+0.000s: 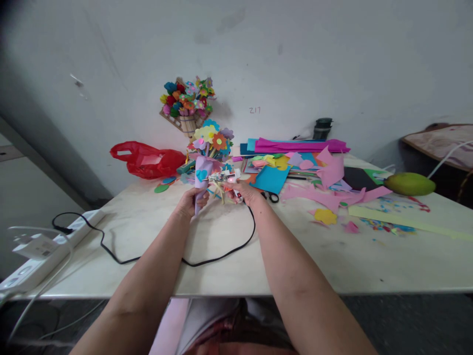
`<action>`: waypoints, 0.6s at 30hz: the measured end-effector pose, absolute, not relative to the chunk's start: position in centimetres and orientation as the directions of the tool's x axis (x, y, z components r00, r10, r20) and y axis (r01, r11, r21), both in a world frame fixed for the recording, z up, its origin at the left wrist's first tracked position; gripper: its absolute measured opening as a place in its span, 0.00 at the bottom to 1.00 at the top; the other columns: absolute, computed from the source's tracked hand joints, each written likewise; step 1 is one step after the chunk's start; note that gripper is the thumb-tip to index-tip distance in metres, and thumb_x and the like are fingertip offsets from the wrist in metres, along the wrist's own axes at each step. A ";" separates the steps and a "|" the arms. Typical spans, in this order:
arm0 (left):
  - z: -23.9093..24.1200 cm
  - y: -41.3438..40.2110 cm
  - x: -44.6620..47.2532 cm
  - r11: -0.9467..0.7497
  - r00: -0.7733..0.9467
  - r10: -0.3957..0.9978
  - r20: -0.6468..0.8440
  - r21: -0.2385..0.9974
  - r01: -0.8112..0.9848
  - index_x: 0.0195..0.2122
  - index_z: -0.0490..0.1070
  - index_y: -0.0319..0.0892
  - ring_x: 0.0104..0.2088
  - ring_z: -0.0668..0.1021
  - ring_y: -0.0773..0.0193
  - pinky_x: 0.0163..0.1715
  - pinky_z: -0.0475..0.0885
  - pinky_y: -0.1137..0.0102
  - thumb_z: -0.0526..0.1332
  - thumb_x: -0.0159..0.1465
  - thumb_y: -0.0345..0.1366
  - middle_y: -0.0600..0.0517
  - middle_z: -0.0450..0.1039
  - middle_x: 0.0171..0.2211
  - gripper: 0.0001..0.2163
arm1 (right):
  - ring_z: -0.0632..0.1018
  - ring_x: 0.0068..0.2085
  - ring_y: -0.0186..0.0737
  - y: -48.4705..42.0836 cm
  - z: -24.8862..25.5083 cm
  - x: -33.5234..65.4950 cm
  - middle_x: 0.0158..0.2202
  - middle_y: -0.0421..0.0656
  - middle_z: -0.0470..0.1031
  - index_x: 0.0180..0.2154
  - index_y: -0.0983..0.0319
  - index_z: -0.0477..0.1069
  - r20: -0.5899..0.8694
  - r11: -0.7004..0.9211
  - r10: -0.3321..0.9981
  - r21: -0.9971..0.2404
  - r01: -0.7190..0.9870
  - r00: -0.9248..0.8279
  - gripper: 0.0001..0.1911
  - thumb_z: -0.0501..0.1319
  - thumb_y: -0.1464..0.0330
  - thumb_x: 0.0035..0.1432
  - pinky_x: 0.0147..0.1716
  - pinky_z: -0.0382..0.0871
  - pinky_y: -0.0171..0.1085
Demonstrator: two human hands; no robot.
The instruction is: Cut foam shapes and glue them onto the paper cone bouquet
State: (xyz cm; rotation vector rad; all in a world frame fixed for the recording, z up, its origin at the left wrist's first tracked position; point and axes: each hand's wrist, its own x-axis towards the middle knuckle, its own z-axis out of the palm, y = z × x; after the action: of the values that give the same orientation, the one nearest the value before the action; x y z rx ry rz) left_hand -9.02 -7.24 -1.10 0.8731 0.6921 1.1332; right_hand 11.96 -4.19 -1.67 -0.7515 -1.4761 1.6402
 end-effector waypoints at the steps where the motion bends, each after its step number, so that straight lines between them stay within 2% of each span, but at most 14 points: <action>1: -1.1 -7.2 -9.0 0.172 0.287 0.957 -0.035 0.866 -0.469 0.37 0.68 0.34 0.11 0.57 0.78 0.10 0.49 0.82 0.61 0.48 0.30 0.55 0.63 0.18 0.14 | 0.60 0.11 0.26 -4.2 -1.7 12.0 0.16 0.36 0.69 0.26 0.61 0.64 0.076 -0.013 0.854 -0.986 -0.166 -0.514 0.20 0.70 0.56 0.42 0.12 0.59 0.30; 14: -1.2 -7.1 -9.1 0.169 0.278 0.960 -0.035 0.863 -0.476 0.37 0.68 0.34 0.11 0.57 0.77 0.10 0.48 0.81 0.60 0.48 0.31 0.54 0.63 0.17 0.14 | 0.58 0.11 0.25 -4.5 -1.4 12.2 0.16 0.35 0.68 0.28 0.62 0.65 0.080 -0.056 0.858 -0.967 -0.247 -0.507 0.19 0.69 0.57 0.42 0.12 0.55 0.30; 18: -1.2 -7.1 -9.1 0.169 0.281 0.959 -0.037 0.870 -0.462 0.37 0.68 0.34 0.11 0.57 0.77 0.10 0.48 0.81 0.59 0.48 0.32 0.54 0.63 0.17 0.14 | 0.59 0.11 0.25 -4.4 -1.5 12.1 0.16 0.36 0.68 0.26 0.62 0.64 0.093 -0.043 0.856 -0.968 -0.249 -0.509 0.20 0.69 0.56 0.42 0.12 0.57 0.31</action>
State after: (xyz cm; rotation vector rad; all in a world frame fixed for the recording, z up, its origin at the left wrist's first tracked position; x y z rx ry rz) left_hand -9.07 -7.12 -1.19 0.8789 0.7028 1.1379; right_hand 12.11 -4.37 -1.46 -0.6880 -1.3949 1.6806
